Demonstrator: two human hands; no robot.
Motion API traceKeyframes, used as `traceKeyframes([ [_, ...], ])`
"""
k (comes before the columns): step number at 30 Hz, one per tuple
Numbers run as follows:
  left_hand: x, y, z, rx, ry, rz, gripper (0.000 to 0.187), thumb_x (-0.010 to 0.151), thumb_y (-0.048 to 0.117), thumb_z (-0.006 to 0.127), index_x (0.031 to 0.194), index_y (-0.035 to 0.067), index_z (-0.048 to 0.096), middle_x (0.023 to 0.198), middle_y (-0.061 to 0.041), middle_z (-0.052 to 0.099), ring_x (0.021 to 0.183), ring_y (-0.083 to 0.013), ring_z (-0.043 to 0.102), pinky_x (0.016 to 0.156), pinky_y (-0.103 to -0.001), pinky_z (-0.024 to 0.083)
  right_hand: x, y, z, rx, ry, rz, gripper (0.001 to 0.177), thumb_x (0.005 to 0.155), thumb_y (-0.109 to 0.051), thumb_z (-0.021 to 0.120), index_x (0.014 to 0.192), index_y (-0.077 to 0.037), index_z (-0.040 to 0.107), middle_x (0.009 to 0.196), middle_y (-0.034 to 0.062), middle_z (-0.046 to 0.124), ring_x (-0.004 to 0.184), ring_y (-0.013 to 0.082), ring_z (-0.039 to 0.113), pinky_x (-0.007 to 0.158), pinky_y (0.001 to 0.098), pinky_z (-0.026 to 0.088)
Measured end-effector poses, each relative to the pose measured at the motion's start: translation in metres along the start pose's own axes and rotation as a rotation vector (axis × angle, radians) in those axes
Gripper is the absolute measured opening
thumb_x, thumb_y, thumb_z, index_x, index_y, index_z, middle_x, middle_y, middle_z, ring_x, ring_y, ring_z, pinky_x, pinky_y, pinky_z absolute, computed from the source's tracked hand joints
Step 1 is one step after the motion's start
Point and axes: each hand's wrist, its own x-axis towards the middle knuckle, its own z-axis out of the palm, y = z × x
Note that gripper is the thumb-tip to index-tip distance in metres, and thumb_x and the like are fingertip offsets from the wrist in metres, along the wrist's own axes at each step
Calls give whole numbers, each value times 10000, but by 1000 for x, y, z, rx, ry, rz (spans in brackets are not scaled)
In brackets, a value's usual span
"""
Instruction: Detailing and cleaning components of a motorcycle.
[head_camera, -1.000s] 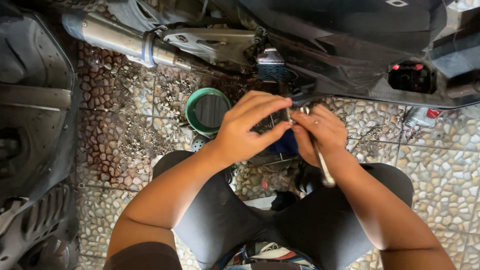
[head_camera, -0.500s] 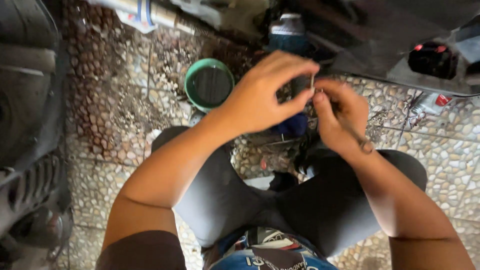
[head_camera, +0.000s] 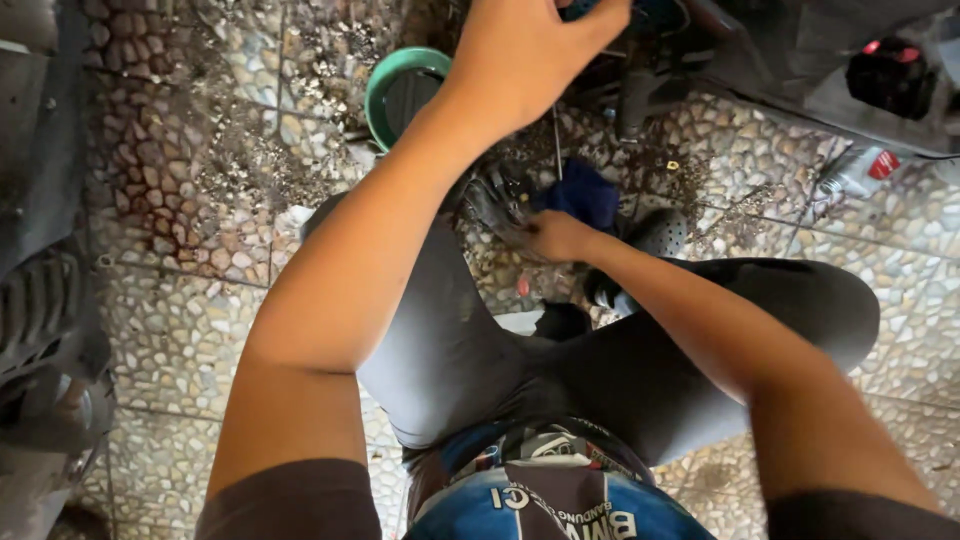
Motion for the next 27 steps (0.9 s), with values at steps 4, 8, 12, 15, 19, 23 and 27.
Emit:
traceKeyframes([
  [4, 15, 9, -11, 196, -217, -295, 350, 973, 368, 766, 986, 32, 666, 706, -105, 580, 626, -214, 552, 588, -400, 397, 78, 93, 33, -139, 40, 149, 368, 928, -325, 594, 1099, -30, 734, 1023, 268, 728, 953, 444, 697, 831, 523, 549],
  [8, 10, -44, -2, -3, -12, 221, 258, 965, 211, 831, 1040, 37, 656, 862, -55, 685, 801, -170, 684, 688, -339, 549, 158, 198, 93, -541, 109, -46, 283, 959, -243, 555, 1047, -47, 739, 1053, 183, 721, 982, 366, 680, 828, 473, 541],
  [12, 6, -35, -23, -80, -238, 133, 293, 1004, 115, 769, 1242, 34, 619, 910, -41, 706, 832, -138, 705, 747, -324, 582, 151, 154, 92, -114, 296, 189, 325, 941, -338, 618, 1011, -57, 763, 1030, 235, 739, 973, 420, 691, 828, 508, 555],
  [15, 3, -30, -25, -39, -297, 40, 308, 986, 115, 775, 1248, 38, 632, 905, -45, 722, 803, -146, 698, 730, -330, 578, 141, 140, 96, 132, 342, 331, 383, 930, -412, 662, 1003, -48, 756, 1007, 259, 737, 957, 427, 695, 817, 500, 556],
  [19, 4, -36, -23, -26, -307, 72, 314, 986, 107, 772, 1259, 42, 632, 936, -54, 732, 851, -162, 715, 764, -334, 588, 134, 133, 84, -24, 365, 374, 360, 877, -394, 721, 997, -58, 767, 1045, 235, 732, 1016, 430, 684, 851, 501, 552],
  [23, 7, -38, -17, 13, -323, 91, 307, 997, 109, 772, 1261, 42, 630, 936, -58, 729, 868, -168, 715, 782, -341, 586, 83, 100, 55, -265, 536, 400, 340, 819, -273, 703, 1116, -116, 745, 1112, 186, 723, 1072, 415, 665, 868, 521, 509],
  [27, 5, -36, -14, -3, -365, 66, 323, 989, 96, 756, 1280, 56, 623, 951, -61, 734, 861, -170, 721, 767, -338, 580, 77, 136, 59, -486, 590, 439, 382, 837, -220, 646, 1217, -194, 681, 1174, 154, 692, 1137, 393, 614, 936, 589, 394],
])
